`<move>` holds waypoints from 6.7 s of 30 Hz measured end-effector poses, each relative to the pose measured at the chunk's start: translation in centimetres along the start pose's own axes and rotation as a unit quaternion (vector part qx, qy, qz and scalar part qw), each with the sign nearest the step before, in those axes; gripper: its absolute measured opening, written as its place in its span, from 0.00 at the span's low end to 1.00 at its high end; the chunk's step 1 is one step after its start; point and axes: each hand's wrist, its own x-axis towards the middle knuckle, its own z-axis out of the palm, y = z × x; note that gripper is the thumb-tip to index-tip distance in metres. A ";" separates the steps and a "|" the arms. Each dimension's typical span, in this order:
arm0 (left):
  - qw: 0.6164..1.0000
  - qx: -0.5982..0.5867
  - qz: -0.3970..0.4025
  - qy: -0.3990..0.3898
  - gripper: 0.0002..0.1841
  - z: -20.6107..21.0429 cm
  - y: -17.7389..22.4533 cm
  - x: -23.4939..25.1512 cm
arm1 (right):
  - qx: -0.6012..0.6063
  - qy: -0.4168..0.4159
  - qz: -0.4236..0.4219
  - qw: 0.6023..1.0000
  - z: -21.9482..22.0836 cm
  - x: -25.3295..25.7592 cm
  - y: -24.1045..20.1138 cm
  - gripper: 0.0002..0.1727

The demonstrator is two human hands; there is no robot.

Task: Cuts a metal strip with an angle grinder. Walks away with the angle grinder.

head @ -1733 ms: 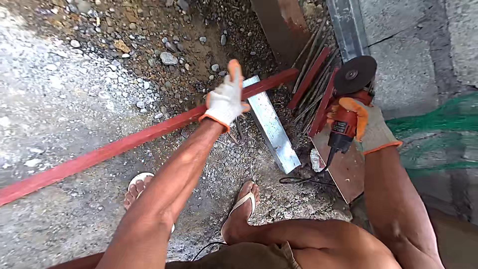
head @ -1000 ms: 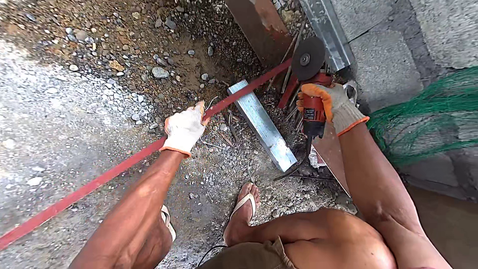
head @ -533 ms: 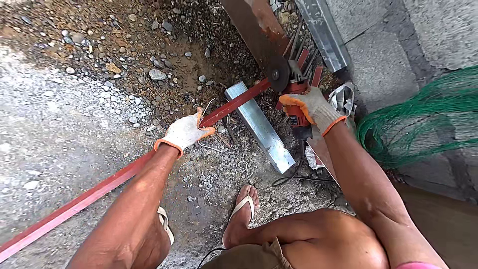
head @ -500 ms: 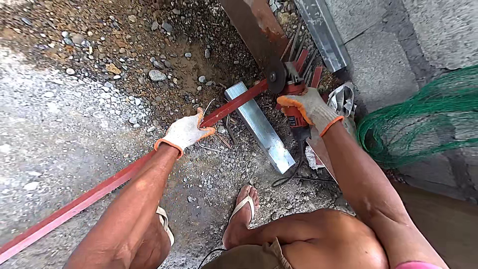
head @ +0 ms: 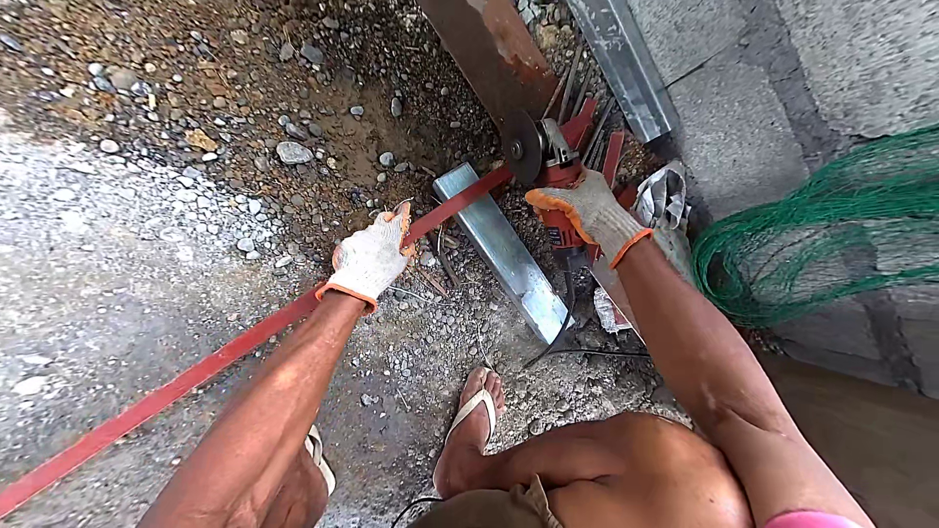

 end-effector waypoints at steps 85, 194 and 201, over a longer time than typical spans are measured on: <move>0.997 0.027 -0.073 -0.020 0.23 -1.0 3.6 1.1 | -0.166 -0.040 0.007 0.985 0.3 2.1 -0.2 0.36; 0.998 -0.026 -0.048 -0.009 0.17 -1.2 3.3 1.2 | -0.223 -0.018 0.027 0.974 0.2 2.1 0.3 0.37; 0.998 -0.027 -0.050 -0.014 0.18 -1.3 3.4 1.1 | -0.258 -0.007 0.085 0.962 0.8 0.2 -3.1 0.36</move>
